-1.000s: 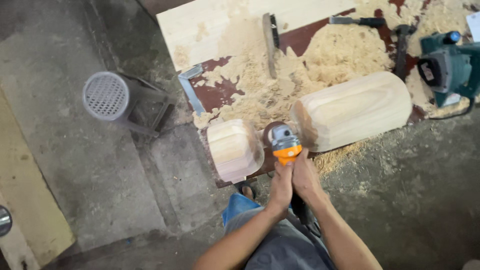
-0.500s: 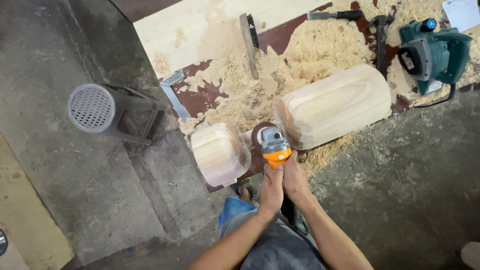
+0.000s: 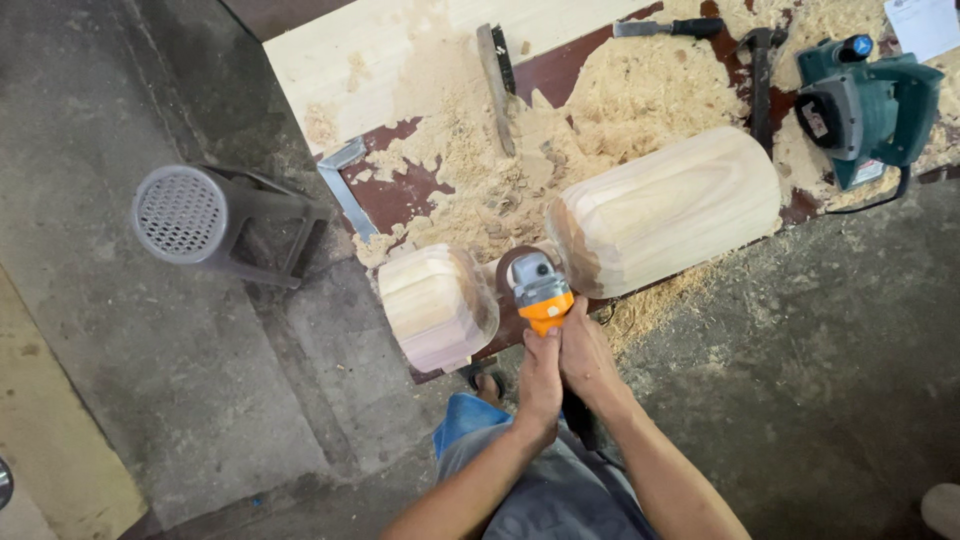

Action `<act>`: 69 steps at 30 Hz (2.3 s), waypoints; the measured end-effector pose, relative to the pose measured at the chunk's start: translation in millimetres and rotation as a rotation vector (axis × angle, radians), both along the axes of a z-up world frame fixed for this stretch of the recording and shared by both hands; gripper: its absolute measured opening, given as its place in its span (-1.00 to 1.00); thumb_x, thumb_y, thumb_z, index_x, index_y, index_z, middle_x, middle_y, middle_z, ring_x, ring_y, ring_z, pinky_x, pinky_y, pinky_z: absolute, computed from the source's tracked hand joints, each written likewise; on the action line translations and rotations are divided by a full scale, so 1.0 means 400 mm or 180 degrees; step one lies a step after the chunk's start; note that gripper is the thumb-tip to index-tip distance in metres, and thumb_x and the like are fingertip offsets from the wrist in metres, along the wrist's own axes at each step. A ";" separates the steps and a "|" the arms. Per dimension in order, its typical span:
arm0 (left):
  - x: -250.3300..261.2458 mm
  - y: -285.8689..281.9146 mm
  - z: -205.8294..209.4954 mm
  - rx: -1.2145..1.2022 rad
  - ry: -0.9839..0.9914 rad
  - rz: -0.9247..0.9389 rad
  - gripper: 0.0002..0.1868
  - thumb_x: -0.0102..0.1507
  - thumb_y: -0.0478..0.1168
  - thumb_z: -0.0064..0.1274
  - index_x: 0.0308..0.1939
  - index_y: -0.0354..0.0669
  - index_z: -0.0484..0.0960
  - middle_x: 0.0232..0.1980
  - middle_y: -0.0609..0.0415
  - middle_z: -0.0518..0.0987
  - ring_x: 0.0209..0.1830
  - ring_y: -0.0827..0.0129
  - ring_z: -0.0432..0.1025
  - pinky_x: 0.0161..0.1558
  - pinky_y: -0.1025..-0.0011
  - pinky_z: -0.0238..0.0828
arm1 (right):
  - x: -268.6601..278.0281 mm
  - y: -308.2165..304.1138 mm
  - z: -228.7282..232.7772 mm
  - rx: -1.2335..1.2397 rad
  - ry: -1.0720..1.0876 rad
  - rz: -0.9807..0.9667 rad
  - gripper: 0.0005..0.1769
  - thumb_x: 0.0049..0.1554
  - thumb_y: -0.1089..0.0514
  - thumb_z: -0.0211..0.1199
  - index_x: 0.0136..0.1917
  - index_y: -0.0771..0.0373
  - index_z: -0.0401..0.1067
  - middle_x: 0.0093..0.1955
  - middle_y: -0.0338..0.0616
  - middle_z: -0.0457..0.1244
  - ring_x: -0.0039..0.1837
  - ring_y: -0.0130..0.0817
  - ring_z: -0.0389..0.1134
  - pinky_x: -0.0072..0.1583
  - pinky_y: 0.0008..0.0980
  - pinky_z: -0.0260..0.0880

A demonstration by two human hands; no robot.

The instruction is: The person uses an angle grinder with a sanding disc to smooth the surface of a carved wooden object on a workbench. They repeatedly move the tool along the curved surface, generating sawdust, and occasionally pause to wipe the surface with their hand.

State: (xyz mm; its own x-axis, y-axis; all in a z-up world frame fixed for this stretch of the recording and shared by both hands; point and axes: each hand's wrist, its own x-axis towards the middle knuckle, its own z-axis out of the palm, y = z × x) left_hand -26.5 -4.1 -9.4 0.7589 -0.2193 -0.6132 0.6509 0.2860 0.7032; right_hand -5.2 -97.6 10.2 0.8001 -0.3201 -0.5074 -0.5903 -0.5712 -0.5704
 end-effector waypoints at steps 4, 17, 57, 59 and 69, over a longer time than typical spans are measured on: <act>0.021 -0.012 0.014 0.0309 0.0157 -0.0324 -0.42 0.39 0.12 -0.17 0.27 -0.27 0.45 0.18 -0.01 0.56 0.16 0.34 0.40 0.23 0.39 0.27 | 0.014 -0.015 0.003 -0.0015 0.0038 -0.0071 -0.23 0.06 -0.25 0.29 0.15 0.46 0.12 -0.04 0.41 0.36 0.05 0.34 0.41 0.08 0.11 0.38; 0.050 -0.011 0.063 -0.0175 0.0345 0.0132 -0.49 0.36 0.07 -0.15 0.28 -0.15 0.40 0.22 0.10 0.50 0.24 0.40 0.34 0.32 0.40 0.18 | 0.034 -0.020 -0.018 -0.0213 0.0143 0.0306 -0.16 0.19 -0.15 0.14 0.38 0.63 0.05 0.03 0.44 0.35 0.12 0.35 0.40 0.12 0.14 0.37; 0.043 -0.007 -0.007 -0.0496 0.0558 0.0380 -0.48 0.41 0.09 -0.15 0.28 -0.21 0.42 0.19 0.10 0.51 0.20 0.43 0.36 0.28 0.42 0.23 | 0.090 0.008 0.059 -0.0445 0.0231 0.0548 -0.23 0.10 -0.22 0.28 0.20 0.50 0.13 0.00 0.51 0.33 0.11 0.44 0.37 0.13 0.18 0.34; 0.028 -0.003 -0.025 -0.0690 0.0305 0.0159 -0.47 0.42 0.09 -0.17 0.31 -0.21 0.43 0.20 0.10 0.51 0.21 0.43 0.36 0.29 0.44 0.20 | 0.069 0.006 0.063 -0.0380 0.0271 0.0362 -0.20 0.07 -0.22 0.28 0.21 0.49 0.11 -0.02 0.47 0.34 0.09 0.43 0.38 0.12 0.18 0.35; -0.038 0.024 -0.054 -0.0699 -0.0490 0.0151 -0.49 0.45 -0.03 -0.22 0.41 -0.21 0.31 0.35 0.12 0.43 0.36 0.43 0.28 0.42 0.44 0.08 | -0.018 0.026 -0.012 -0.0333 0.0282 0.0199 -0.18 0.02 -0.24 0.34 0.21 0.42 0.11 -0.13 0.42 0.35 -0.01 0.39 0.40 0.05 0.18 0.36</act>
